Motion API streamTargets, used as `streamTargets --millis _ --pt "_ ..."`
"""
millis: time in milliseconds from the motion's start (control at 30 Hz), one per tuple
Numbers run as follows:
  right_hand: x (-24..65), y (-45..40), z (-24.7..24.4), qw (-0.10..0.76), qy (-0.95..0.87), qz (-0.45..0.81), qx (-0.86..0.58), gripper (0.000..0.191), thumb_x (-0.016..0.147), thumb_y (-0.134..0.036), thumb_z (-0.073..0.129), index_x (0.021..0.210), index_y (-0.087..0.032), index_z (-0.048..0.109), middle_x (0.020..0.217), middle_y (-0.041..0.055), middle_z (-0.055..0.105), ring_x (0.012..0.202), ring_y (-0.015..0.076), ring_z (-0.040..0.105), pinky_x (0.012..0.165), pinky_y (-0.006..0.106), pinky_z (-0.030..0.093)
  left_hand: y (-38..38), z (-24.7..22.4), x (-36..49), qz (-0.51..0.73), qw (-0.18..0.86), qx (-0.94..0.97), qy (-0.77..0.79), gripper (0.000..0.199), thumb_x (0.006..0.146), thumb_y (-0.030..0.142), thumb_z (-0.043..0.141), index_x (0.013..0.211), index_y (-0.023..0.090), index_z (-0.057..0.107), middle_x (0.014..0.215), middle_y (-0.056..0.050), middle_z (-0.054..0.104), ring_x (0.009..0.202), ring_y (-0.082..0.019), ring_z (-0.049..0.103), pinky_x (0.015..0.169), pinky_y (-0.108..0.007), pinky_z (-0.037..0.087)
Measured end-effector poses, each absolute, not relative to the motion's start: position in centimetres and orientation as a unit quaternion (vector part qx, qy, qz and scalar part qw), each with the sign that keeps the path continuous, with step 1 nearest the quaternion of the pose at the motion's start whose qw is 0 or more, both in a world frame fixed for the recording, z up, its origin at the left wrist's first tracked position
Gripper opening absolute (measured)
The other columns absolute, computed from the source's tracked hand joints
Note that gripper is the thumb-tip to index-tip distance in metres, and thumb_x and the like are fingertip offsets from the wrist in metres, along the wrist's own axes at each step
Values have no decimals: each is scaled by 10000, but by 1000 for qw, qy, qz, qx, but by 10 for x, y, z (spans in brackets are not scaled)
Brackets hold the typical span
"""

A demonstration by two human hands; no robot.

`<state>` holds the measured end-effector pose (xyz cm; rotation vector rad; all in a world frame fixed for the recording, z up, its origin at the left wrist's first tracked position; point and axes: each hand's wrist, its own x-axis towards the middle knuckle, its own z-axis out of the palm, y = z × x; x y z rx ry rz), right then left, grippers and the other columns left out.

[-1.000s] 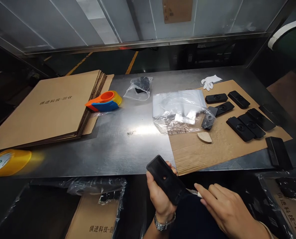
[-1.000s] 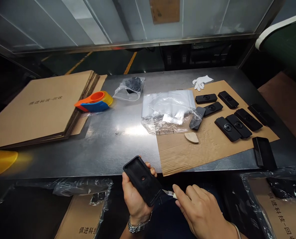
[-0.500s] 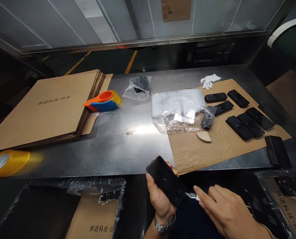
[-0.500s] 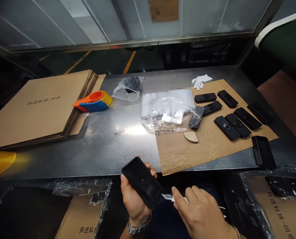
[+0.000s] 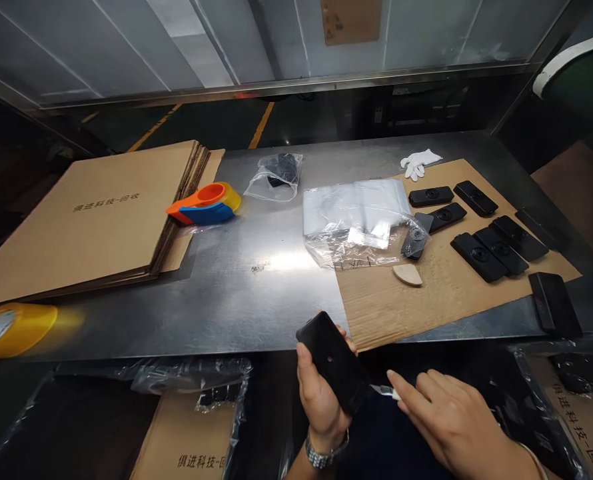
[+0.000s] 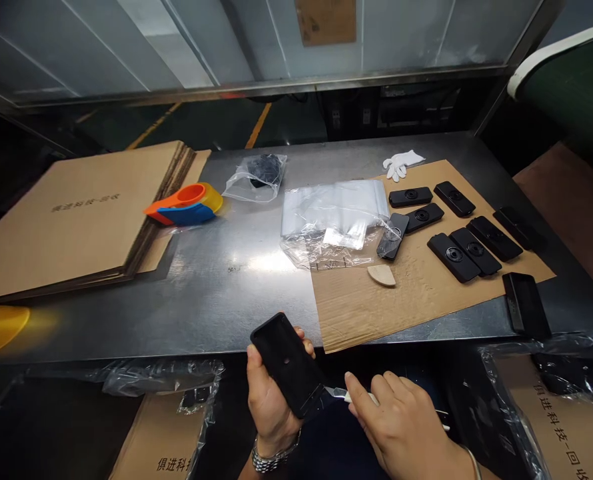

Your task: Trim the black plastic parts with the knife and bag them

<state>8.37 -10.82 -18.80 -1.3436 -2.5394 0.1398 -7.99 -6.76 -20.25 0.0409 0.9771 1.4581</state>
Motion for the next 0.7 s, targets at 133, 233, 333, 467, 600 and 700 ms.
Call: streamTargets --millis 133,233,333,467,600,700 --pt "87 -105 -184 126 -862 139 -470 291 942 -205 287 992 -152 569 564 -4 554 493 125 526 472 250 321 -66 -203 -81 606 648 41 459 523 823 549 372 834 111 657 645 -66 639 588 -140 587 549 -220 477" --pt "87 -105 -181 73 -853 177 -486 315 944 -215 274 783 -198 545 540 -16 549 468 128 525 463 261 287 -66 -203 -81 596 654 54 463 525 820 550 379 829 102 653 680 -69 648 593 -142 593 540 -221 475" --pt "86 -104 -181 26 -853 184 -488 311 943 -240 277 724 -217 496 537 -22 557 451 136 520 456 277 245 -66 -204 -80 599 655 64 456 504 824 536 386 845 107 650 742 -67 657 604 -141 598 565 -234 487" --pt "84 -105 -184 -10 -854 182 -488 274 940 -237 284 744 -223 476 536 -29 560 448 146 530 452 291 200 -66 -204 -80 604 651 67 455 459 837 507 386 893 128 640 762 -55 660 600 -139 600 571 -241 490" --pt "83 -106 -188 -40 -839 209 -501 277 947 -263 258 765 -230 465 545 -33 569 445 156 530 456 293 173 -67 -205 -79 605 640 83 466 475 823 520 406 867 112 645 748 -71 658 592 -144 599 557 -245 483" --pt "84 -104 -191 -53 -812 258 -521 312 948 -294 228 762 -226 468 551 -22 565 467 158 525 477 283 207 -68 -208 -78 613 621 109 477 474 809 529 425 886 115 643 742 -77 658 614 -160 608 582 -265 487"
